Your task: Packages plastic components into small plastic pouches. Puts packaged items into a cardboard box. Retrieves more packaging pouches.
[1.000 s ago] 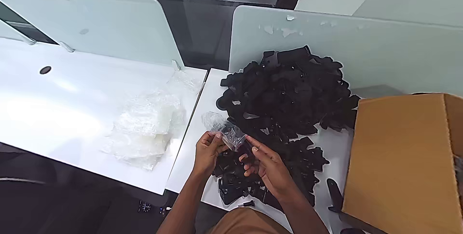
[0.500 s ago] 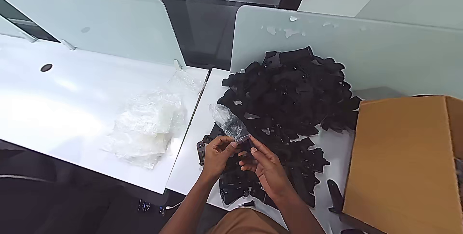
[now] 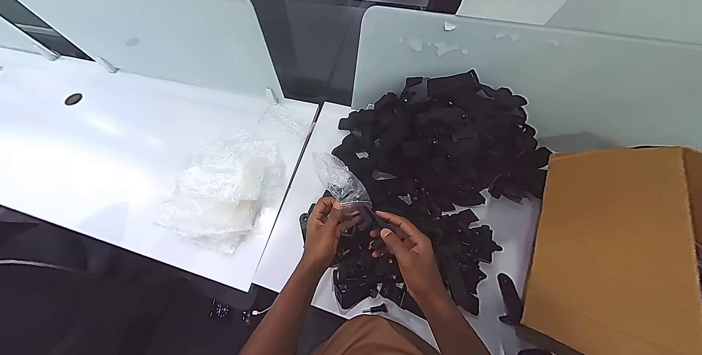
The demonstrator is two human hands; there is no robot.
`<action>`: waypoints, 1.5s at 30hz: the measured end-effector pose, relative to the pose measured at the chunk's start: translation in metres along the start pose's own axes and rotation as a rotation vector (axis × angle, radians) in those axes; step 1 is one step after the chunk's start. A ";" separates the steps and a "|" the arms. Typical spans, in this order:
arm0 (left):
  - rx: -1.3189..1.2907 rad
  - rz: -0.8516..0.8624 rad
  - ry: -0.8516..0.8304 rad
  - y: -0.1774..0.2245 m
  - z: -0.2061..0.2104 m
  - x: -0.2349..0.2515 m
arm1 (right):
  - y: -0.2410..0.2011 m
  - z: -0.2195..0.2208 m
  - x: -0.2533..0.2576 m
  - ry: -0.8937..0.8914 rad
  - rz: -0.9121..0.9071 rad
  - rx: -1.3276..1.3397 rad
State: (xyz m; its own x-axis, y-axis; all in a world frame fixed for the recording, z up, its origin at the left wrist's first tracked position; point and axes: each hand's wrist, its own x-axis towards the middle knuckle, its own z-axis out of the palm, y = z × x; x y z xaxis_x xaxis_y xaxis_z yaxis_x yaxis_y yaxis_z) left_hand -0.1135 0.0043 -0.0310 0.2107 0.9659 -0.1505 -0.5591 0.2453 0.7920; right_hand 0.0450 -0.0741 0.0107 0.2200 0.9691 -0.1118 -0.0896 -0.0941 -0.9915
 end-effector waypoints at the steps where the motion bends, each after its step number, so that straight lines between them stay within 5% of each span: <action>1: -0.078 -0.039 -0.011 0.001 0.000 0.000 | 0.000 -0.002 0.000 0.004 -0.048 -0.057; 4: -0.176 -0.106 -0.019 0.005 -0.006 0.002 | 0.005 -0.008 0.000 -0.003 -0.169 -0.247; 14: 0.132 -0.027 0.204 0.008 -0.008 0.008 | 0.016 -0.008 -0.005 0.076 -0.568 -0.941; 17: 0.109 -0.055 0.337 0.010 -0.011 0.013 | 0.015 -0.009 -0.006 0.069 -0.437 -0.836; 21: 0.085 -0.103 0.449 0.013 -0.014 0.018 | 0.000 -0.015 -0.007 -0.045 0.035 -0.322; 28: 0.120 -0.072 0.502 0.012 -0.014 0.018 | -0.011 -0.038 -0.020 0.035 0.093 -0.155; 32: 0.235 -0.054 0.433 0.013 -0.018 0.019 | -0.012 -0.057 -0.023 0.206 -0.117 -0.590; 35: 0.340 -0.062 0.319 0.015 -0.019 0.016 | -0.012 -0.083 -0.021 0.111 -0.314 -0.900; 38: 0.343 -0.083 0.256 0.014 -0.016 0.014 | -0.004 -0.096 -0.017 -0.064 -0.298 -0.873; 45: 0.410 -0.104 0.126 0.009 -0.005 0.006 | 0.007 -0.089 -0.018 0.019 -0.268 -1.061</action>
State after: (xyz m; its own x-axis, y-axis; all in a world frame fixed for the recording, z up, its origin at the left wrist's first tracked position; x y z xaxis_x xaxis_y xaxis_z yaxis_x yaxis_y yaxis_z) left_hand -0.1211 0.0125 -0.0280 0.1352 0.9465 -0.2931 -0.1701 0.3136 0.9342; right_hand 0.1268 -0.1126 -0.0005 0.1231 0.9846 0.1245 0.8438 -0.0378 -0.5353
